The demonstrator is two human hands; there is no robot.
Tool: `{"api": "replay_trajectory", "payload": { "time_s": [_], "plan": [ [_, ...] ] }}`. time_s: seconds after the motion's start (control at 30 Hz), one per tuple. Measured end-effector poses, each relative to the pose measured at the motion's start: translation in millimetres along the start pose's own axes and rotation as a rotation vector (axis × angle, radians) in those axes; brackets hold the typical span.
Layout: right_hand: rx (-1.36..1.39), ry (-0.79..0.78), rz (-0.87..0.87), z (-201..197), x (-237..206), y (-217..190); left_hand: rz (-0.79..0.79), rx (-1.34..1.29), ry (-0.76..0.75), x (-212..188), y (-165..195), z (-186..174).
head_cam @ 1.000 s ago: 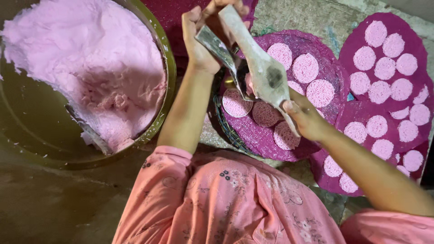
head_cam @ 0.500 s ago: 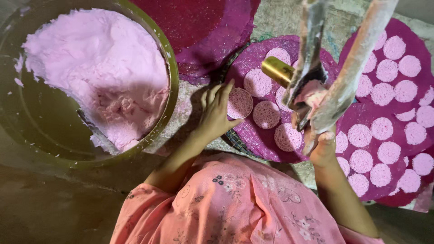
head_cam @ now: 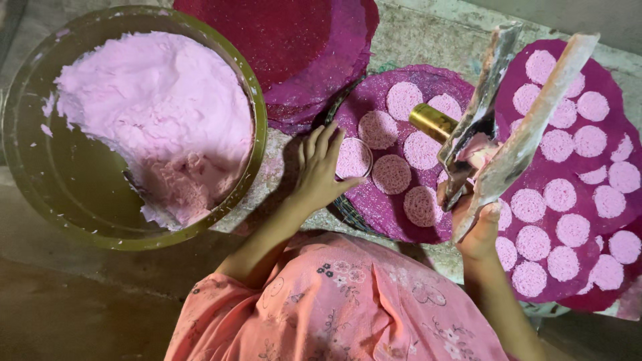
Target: The person sits on the floor and uses a hand-held extruder press to deposit pink batter from a large bowl onto round magenta mats, forming rows of small round cake discs. They scrape the press clean with a small stick, place filled mats aside, and stack finished mats of discs.
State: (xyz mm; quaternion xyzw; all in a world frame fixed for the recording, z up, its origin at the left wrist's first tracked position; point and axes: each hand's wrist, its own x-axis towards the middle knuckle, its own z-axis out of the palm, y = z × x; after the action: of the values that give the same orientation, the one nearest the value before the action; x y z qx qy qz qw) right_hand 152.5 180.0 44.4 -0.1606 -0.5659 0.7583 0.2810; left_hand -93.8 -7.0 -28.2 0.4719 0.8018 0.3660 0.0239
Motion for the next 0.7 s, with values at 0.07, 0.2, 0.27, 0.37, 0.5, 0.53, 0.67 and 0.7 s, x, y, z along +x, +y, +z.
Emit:
{"api": "replay_trajectory", "payload": {
  "time_s": [0.07,0.2,0.27,0.37,0.5,0.53,0.67,0.7],
  "plan": [
    [-0.027,-0.003,0.006,3,0,1,-0.014,0.049,-0.008,4,1,-1],
    [-0.015,0.019,0.010,7,0,1,0.110,0.095,-0.018,4,0,3],
    [0.011,0.009,0.012,7,0,2,0.124,0.061,-0.022,2,-3,6],
    [-0.020,-0.006,0.017,4,-2,3,0.043,0.028,-0.049,0,-8,11],
    [-0.027,0.031,-0.003,0,-4,8,0.078,0.101,-0.041,2,-13,13],
    [-0.024,0.030,-0.006,-1,-5,9,0.102,0.120,-0.036,3,-13,14],
    [0.009,0.016,0.009,-5,-5,12,-0.008,-0.019,-0.080,4,-12,14],
    [0.005,0.022,0.008,-5,-5,12,-0.025,0.001,-0.125,4,-12,14]
  ]
}}
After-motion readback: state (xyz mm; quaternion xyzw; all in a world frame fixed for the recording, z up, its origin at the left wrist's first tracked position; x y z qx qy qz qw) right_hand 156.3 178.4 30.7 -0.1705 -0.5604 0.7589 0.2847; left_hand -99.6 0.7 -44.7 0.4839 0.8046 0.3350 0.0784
